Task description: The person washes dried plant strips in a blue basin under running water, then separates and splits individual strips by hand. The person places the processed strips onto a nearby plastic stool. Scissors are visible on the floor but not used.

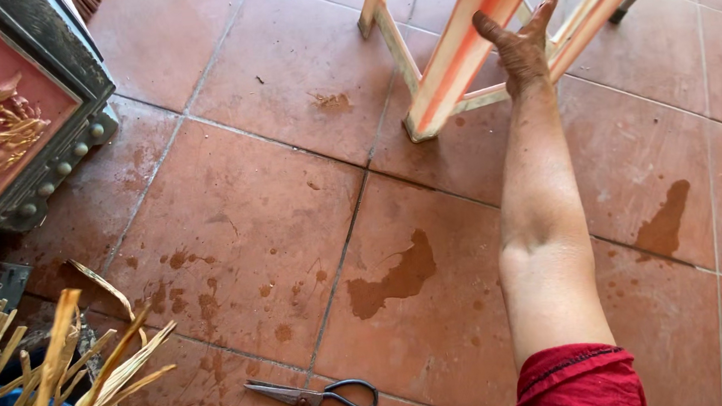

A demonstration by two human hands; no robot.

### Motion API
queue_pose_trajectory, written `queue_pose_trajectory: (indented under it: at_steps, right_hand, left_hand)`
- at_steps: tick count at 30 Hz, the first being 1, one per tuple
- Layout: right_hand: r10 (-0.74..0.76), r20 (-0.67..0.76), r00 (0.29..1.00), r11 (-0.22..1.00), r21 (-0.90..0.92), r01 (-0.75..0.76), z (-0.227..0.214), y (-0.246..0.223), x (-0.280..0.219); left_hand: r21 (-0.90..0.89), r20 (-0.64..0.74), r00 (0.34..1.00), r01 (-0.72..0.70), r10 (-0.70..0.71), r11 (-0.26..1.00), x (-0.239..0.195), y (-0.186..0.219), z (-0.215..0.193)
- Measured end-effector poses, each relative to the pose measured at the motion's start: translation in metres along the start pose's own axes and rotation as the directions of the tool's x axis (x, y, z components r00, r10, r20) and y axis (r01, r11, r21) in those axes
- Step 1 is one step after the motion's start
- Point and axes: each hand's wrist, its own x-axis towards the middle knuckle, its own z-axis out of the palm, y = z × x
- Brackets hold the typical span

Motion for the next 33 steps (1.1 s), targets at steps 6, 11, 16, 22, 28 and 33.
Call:
queue_pose_trajectory:
  at_steps: [6, 11, 16, 22, 28, 33]
  right_hand:
    - [-0.171, -0.033, 0.985, 0.925, 0.339, 0.172, 0.015, 0.001, 0.021]
    - [-0.213, -0.168, 0.962, 0.881, 0.392, 0.264, 0.036, -0.025, -0.03]
    - [-0.215, -0.143, 0.966, 0.737, 0.625, 0.257, 0.043, -0.065, -0.1]
    - [-0.182, -0.086, 0.98, 0.561, 0.809, 0.175, 0.016, -0.151, -0.171]
    - [-0.093, -0.121, 0.988, 0.377, 0.914, 0.147, -0.001, -0.154, -0.224]
    - [0.246, -0.581, 0.776, 0.573, 0.733, 0.367, -0.013, -0.106, -0.264]
  left_hand:
    - [-0.157, 0.022, 0.998, 0.066, -0.063, 0.985, 0.002, -0.044, 0.023]
    - [-0.358, 0.073, 0.996, 0.068, -0.045, 0.931, -0.004, -0.089, 0.041]
    - [-0.729, 0.099, 0.993, 0.029, 0.064, 0.684, 0.005, -0.125, 0.057]
    - [-0.548, 0.012, 0.977, -0.173, 0.215, 0.818, 0.026, -0.118, 0.054]
    - [-0.302, -0.159, 0.983, -0.135, 0.09, 0.944, -0.019, -0.113, 0.009]
    - [-0.21, -0.212, 0.967, -0.185, 0.14, 0.96, -0.067, -0.103, -0.031]
